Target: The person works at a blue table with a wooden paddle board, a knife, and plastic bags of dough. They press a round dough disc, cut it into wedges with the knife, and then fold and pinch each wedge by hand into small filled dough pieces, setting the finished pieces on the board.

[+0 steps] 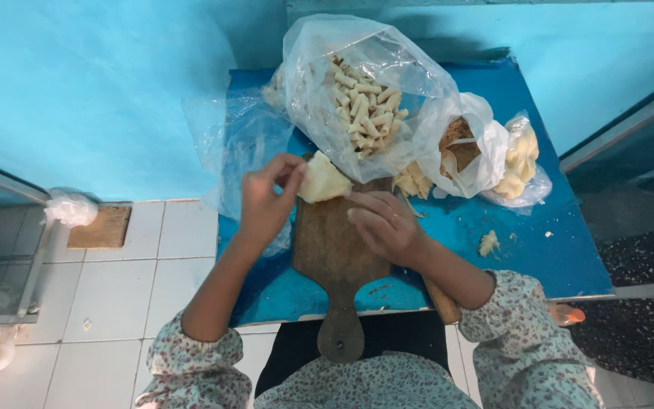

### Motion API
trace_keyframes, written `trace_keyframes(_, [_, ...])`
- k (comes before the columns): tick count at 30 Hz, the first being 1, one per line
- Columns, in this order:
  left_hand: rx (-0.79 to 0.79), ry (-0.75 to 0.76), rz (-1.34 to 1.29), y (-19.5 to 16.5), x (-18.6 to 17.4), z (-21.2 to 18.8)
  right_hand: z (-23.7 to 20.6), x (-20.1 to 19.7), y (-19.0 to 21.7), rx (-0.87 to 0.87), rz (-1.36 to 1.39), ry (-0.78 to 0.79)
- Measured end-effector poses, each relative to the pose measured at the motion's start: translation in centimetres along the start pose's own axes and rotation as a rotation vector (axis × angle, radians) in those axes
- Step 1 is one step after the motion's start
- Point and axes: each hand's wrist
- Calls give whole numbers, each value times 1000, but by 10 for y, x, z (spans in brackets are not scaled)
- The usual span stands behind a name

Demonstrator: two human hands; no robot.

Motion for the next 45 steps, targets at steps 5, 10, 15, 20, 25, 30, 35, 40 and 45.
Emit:
trace_keyframes(5, [-31, 311, -18, -18, 15, -16, -3, -5, -2, -150, -141, -4])
trace_keyframes(10, [28, 314, -40, -13, 23, -14, -5, -9, 0, -219, -71, 55])
trace_keyframes(15, [-188, 212, -62, 5, 18, -5, -7, -7, 11, -316, 173, 208])
trace_keyframes(20, [-127, 148, -115, 18, 13, -1, -12, -3, 24, -227, 383, 409])
trace_keyframes(25, [-119, 151, -145, 25, 11, 3, -7, 0, 23, -93, 462, 330])
trace_keyframes(30, [-145, 243, -220, 30, 13, 0, 4, 10, 15, 151, 195, 288])
trace_keyframes(35, [-153, 286, -353, 33, 15, -1, 0, 8, 19, 357, 362, 509])
trace_keyframes(40, [-107, 384, -318, 22, 21, -5, 0, -4, 14, 321, 215, -29])
trace_keyframes(45, [40, 565, -340, -2, 33, -10, -3, -15, -2, 493, 477, 137])
Point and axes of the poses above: each hand's wrist, its own z-axis towards the middle knuckle, its own x-axis out of the palm, y = z × x, and after that the axes turned 11 degrees about y, right-handed
